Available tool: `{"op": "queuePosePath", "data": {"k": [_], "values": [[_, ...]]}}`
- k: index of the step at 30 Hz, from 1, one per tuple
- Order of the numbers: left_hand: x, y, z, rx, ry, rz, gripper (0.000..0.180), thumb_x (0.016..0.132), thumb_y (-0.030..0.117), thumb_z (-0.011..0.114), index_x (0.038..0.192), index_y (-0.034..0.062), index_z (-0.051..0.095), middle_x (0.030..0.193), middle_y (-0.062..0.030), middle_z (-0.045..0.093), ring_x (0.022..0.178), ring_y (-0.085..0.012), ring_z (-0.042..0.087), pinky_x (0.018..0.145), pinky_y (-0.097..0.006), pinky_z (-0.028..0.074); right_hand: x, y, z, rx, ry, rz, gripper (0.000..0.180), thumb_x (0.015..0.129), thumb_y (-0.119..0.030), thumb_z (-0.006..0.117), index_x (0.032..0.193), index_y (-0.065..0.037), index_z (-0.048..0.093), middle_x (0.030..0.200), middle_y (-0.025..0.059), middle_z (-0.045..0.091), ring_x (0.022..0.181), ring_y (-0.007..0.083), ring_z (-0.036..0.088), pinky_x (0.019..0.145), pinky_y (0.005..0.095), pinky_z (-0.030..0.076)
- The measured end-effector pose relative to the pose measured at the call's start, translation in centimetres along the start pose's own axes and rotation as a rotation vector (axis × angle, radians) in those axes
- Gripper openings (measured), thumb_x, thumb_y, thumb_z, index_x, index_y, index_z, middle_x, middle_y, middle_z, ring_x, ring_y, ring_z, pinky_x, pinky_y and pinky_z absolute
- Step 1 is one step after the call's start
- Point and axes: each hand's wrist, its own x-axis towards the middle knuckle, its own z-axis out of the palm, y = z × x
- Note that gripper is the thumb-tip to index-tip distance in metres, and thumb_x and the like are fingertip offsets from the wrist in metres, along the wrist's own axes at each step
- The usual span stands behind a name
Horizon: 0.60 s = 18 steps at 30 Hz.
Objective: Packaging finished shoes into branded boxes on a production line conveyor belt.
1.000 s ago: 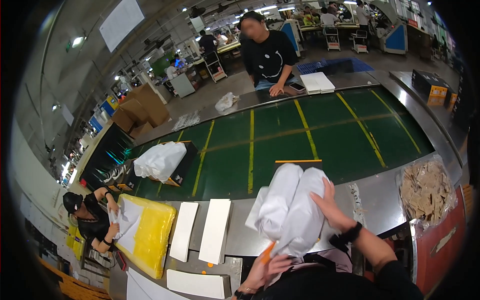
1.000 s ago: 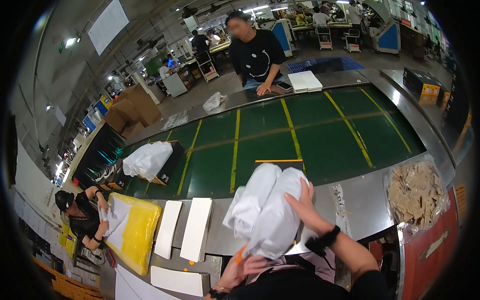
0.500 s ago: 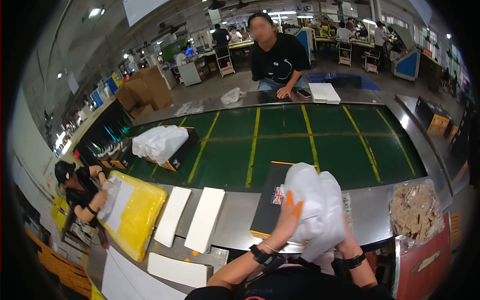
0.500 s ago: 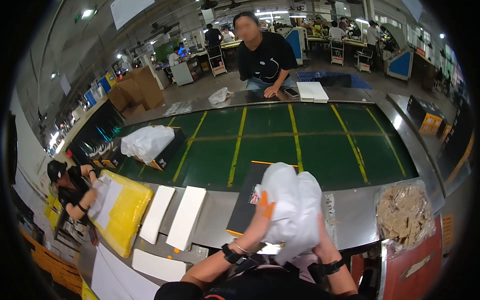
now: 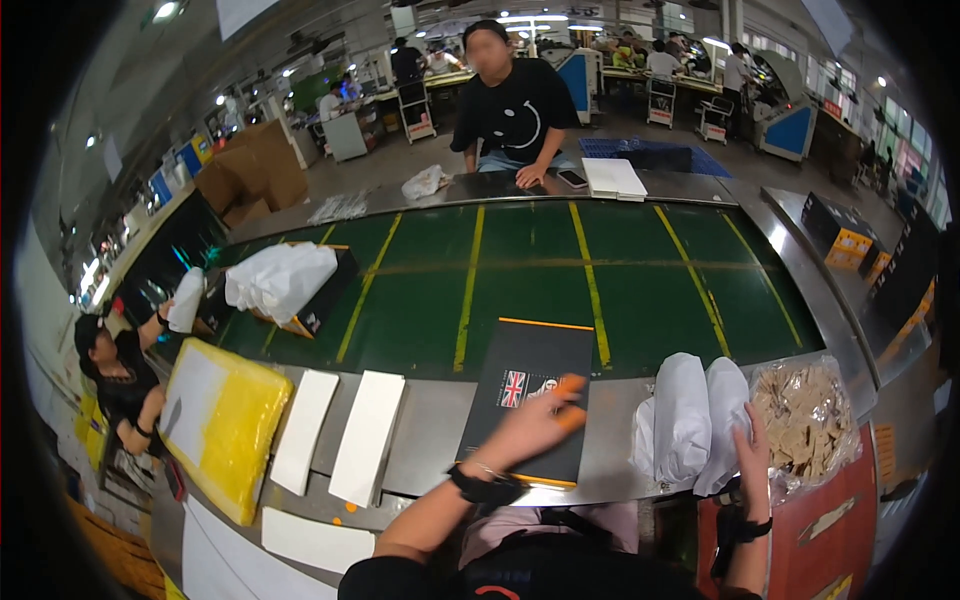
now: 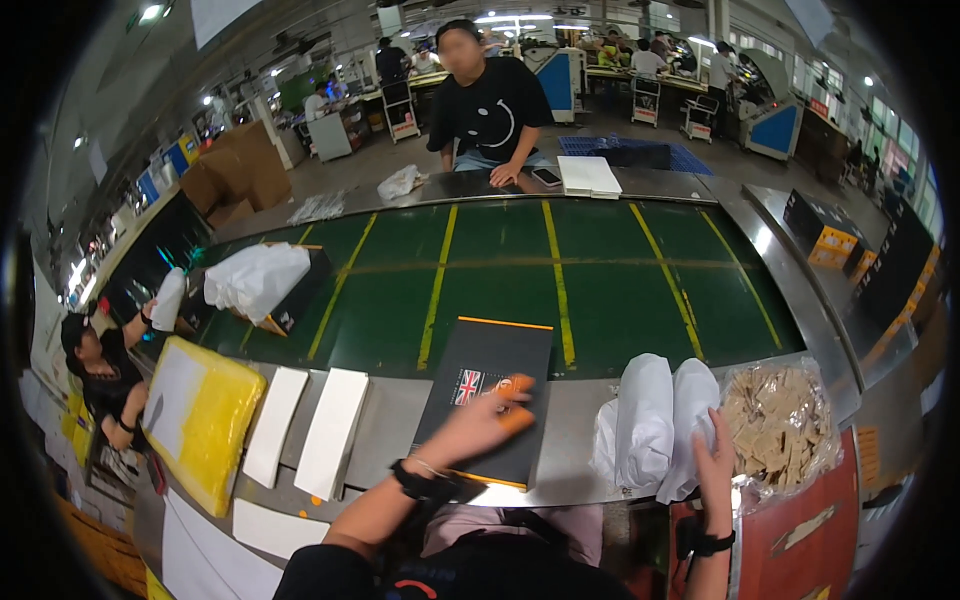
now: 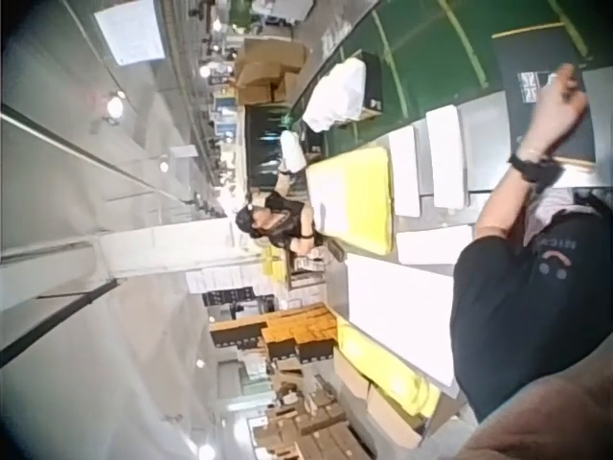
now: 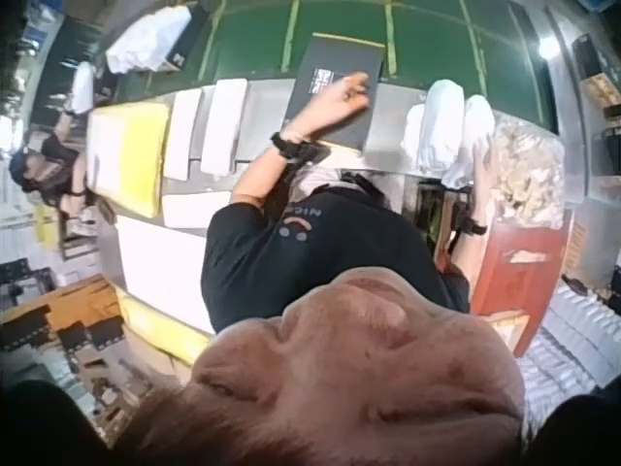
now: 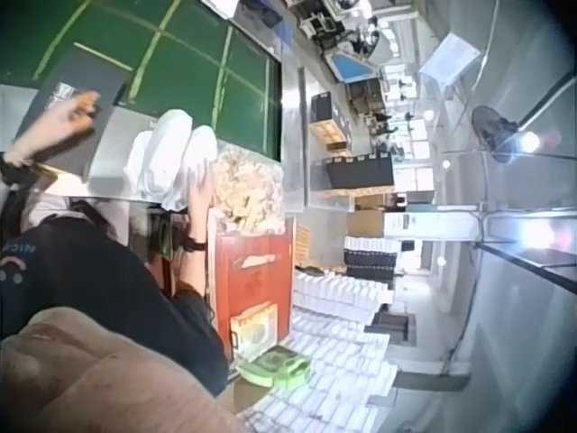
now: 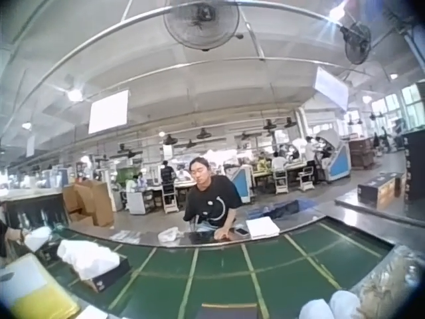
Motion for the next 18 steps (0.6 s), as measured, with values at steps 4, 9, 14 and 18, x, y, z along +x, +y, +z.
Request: {"op": "queuePosePath", "data": {"k": [4, 9, 14, 18], "values": [[-2.1, -6.9, -7.8, -0.188, 0.356, -0.330, 0.053, 0.096, 0.032, 0.054, 0.141, 0.0058, 0.044, 0.111, -0.0081, 0.067, 0.105, -0.0195, 0.063, 0.092, -0.032, 0.048, -3.3, -5.5, 7.2, -0.295, -0.078, -0.540, 0.063, 0.075, -0.020, 0.074, 0.132, -0.005, 0.052, 0.145, 0.0228, 0.040, 0.137, 0.0419, 0.034, 0.113, 0.0469, 0.026], [-5.0, -6.5, -4.3, -0.880, -0.071, -0.440, 0.066, 0.101, 0.041, 0.047, 0.155, 0.0144, 0.018, 0.158, -0.0098, 0.019, 0.141, -0.0153, 0.026, 0.113, -0.032, 0.029, -3.5, -2.6, 17.4, 0.036, -0.394, -0.217, 0.079, 0.072, -0.038, 0.080, 0.136, -0.004, 0.049, 0.142, 0.0317, 0.039, 0.138, 0.0441, 0.031, 0.112, 0.0525, 0.025], [-7.2, -7.6, -3.7, -0.475, -0.048, -0.308, 0.082, 0.092, 0.035, 0.065, 0.152, 0.0035, 0.020, 0.157, -0.0158, 0.022, 0.143, -0.0245, 0.024, 0.115, -0.037, 0.027, -2.6, -4.3, 17.4, -0.507, -0.618, -0.564, 0.085, 0.072, -0.051, 0.078, 0.138, -0.006, 0.047, 0.144, 0.0330, 0.033, 0.133, 0.0501, 0.034, 0.109, 0.0621, 0.024], [-7.5, -4.5, -9.7, 0.153, 0.135, -0.308, 0.093, 0.082, 0.034, 0.076, 0.149, -0.0032, 0.023, 0.129, -0.0174, 0.054, 0.121, -0.0254, 0.050, 0.098, -0.037, 0.045, -3.4, -5.2, 16.8, -0.609, -0.833, -0.500, 0.078, 0.077, -0.048, 0.075, 0.140, -0.012, 0.047, 0.148, 0.0284, 0.031, 0.134, 0.0519, 0.031, 0.110, 0.0555, 0.029]]}}
